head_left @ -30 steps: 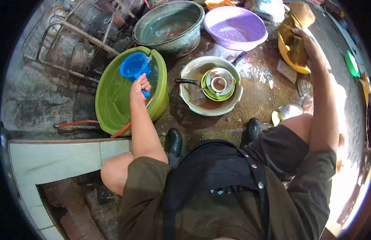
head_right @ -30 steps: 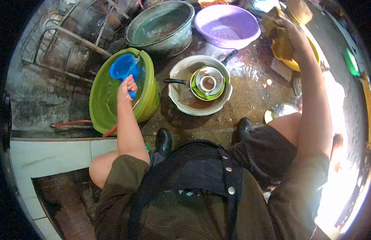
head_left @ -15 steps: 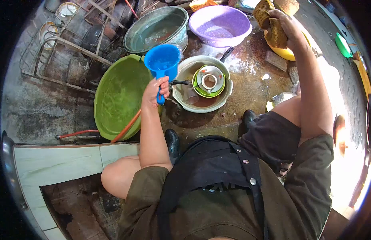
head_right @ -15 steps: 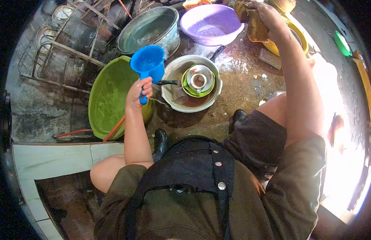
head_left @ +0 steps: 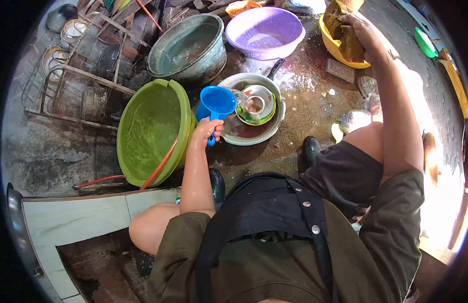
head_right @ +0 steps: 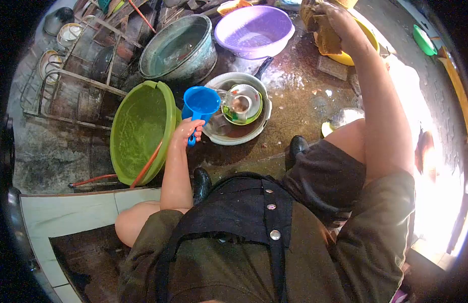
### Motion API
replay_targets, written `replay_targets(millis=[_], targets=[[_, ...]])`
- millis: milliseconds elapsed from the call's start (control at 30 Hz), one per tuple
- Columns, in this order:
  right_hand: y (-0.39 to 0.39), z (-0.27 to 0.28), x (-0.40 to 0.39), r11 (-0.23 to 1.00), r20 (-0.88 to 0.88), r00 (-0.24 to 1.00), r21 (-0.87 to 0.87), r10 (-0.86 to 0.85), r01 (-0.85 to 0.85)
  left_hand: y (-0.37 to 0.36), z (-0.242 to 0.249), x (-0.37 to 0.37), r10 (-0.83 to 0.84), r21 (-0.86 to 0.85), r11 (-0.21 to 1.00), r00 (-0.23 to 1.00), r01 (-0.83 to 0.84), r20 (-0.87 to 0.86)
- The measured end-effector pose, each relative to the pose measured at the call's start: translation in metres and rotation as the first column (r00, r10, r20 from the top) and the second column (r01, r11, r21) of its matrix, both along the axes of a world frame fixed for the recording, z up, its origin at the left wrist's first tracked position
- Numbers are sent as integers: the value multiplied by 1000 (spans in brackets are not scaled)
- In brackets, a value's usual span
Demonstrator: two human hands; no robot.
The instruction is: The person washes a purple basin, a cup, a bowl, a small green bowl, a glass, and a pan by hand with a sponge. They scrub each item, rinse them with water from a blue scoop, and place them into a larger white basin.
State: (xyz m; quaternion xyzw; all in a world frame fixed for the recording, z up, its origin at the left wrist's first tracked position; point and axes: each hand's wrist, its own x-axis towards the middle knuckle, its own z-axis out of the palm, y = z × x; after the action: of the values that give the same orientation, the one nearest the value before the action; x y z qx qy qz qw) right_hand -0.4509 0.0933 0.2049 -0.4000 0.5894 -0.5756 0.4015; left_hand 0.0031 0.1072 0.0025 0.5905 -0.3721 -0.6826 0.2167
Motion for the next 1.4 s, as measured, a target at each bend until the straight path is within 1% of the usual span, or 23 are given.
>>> replay_targets(millis=[67,133,200,300,333,400,467,533,600,633,667,800,933,1000,1067,1100,1167,1200,1267,1300,1333,1367,1400], targets=[[5,2,4,996,-30,999,-85,10,-13,-2,-7,1,-23,-27,999,998,25,56],[0,-2,-2,998,-26,1000,-58,7,-9,-1,-10,-2,-47,-52,997,993,53,110],[-5,-6,-5,999,-20,1000,-34,5,-6,-1,-13,-6,-44,-101,992,949,79,313],[-8,-9,-4,997,-56,997,-50,56,-59,-1,-16,-11,-71,-142,976,858,164,508],[-9,-9,0,999,-52,998,-25,45,-46,-1,-16,-13,-72,-142,976,858,166,508],[-11,-10,5,999,-48,998,0,33,-33,-1,-13,-18,-68,-183,953,756,242,651],[-13,-14,7,992,-69,994,-95,81,-87,1,-7,-24,-72,-192,939,707,287,704],[-17,-18,8,989,-62,992,-92,111,-116,-1,-14,-21,-74,-195,924,654,330,753],[-25,-20,7,985,-56,988,-91,141,-146,-5,-25,-17,152,-347,730,356,588,922],[-30,-21,7,988,-52,988,-25,149,-150,-5,-18,-18,153,-348,730,356,588,922],[-34,-22,6,987,-48,987,40,156,-154,-5,-10,-17,186,-348,751,326,562,927],[-40,-29,13,983,-68,981,-7,182,-183,-9,41,-6,379,-460,765,261,451,888],[-38,-29,20,970,-113,964,-10,241,-244,-20,53,53,583,-616,778,222,124,781],[-31,-22,29,965,-89,961,0,261,-262,-17,46,86,551,-547,834,187,-73,814],[-27,-15,40,984,-128,978,85,164,-154,-17,15,131,456,-431,884,131,-182,880],[-28,-15,41,985,-128,978,86,162,-151,-15,2,143,455,-430,885,132,-180,881],[-28,-19,39,976,-179,959,61,217,-209,-15,-28,164,487,-395,841,198,-370,851],[-28,-20,39,976,-182,960,62,215,-207,-26,-59,186,486,-394,842,202,-369,850],[-28,-21,39,978,-166,964,69,206,-197,-48,-117,225,354,-346,935,202,-75,913],[-29,-22,37,977,-170,963,70,211,-201,-47,-111,221,356,-346,935,204,-82,912],[-31,-24,35,975,-173,960,64,220,-212,-45,-94,214,379,-344,923,558,-172,738],[-33,-26,34,973,-174,958,55,230,-224,-41,-74,206,376,-311,916,816,-255,439],[-33,-27,32,971,-175,956,53,237,-231,-35,-55,199,384,-314,913,813,-262,438]])
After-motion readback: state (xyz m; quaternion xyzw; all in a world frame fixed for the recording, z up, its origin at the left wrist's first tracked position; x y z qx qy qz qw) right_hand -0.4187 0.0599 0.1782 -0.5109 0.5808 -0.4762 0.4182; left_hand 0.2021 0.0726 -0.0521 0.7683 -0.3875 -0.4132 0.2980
